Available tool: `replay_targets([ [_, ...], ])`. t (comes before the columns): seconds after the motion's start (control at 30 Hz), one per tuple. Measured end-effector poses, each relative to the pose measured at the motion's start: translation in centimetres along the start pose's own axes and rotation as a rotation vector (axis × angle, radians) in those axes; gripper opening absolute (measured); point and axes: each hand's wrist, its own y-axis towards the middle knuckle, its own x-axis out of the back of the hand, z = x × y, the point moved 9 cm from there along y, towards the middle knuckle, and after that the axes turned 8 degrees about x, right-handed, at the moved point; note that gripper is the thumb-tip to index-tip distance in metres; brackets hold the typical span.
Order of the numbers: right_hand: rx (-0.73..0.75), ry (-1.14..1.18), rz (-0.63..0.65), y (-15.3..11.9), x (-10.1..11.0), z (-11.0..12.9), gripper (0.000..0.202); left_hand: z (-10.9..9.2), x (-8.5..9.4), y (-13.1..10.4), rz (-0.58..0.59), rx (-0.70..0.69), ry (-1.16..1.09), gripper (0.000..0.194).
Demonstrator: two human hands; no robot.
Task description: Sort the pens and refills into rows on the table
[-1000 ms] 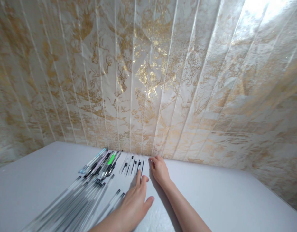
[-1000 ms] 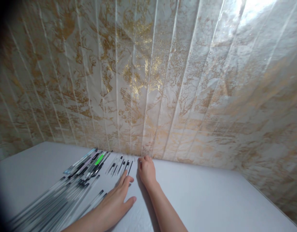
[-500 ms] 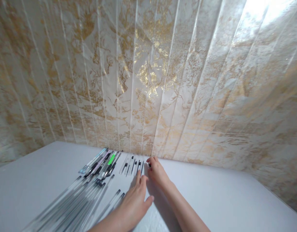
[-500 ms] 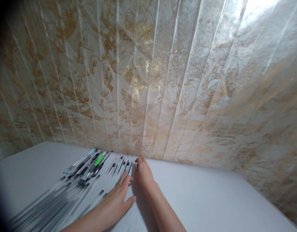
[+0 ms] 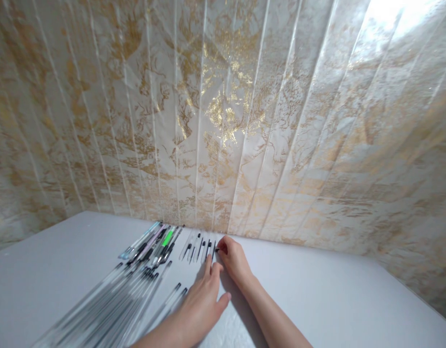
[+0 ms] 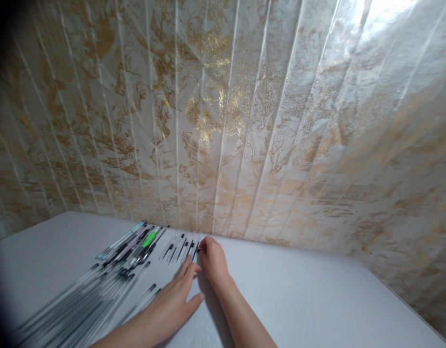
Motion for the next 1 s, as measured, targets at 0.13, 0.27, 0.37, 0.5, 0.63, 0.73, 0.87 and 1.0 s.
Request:
replay_targets([
  [0.13, 0.0, 0.01, -0.021, 0.0, -0.1, -0.1, 0.024, -0.2, 0.2, 0.0, -0.014, -0.011, -0.008, 0.05],
  [0.27, 0.007, 0.012, -0.039, 0.1, -0.4, -0.4, 0.023, -0.1, 0.2, 0.0, -0.022, -0.011, -0.014, 0.049],
  [0.37, 0.014, 0.009, -0.049, 0.2, -0.6, -0.5, 0.02, -0.1, 0.2, -0.1, -0.025, -0.002, -0.015, 0.049],
  [0.5, 0.017, 0.007, -0.052, 0.1, -0.5, -0.4, 0.019, -0.2, 0.2, -0.1, -0.03, -0.013, -0.007, 0.049],
  [0.63, 0.021, 0.001, -0.049, 0.0, -0.3, 0.0, 0.019, -0.1, 0.0, -0.1, -0.023, -0.007, 0.005, 0.053],
  [0.73, 0.023, -0.007, -0.045, -0.1, -0.2, 0.3, 0.017, -0.1, 0.0, 0.0, -0.018, -0.01, 0.008, 0.058],
  [0.87, 0.021, -0.009, -0.041, -0.1, -0.2, 0.3, 0.018, -0.1, 0.0, 0.0, -0.018, -0.012, 0.004, 0.058],
  [1.0, 0.021, -0.006, -0.038, -0.2, -0.1, 0.5, 0.021, -0.2, 0.1, 0.0, -0.015, -0.013, -0.004, 0.059],
])
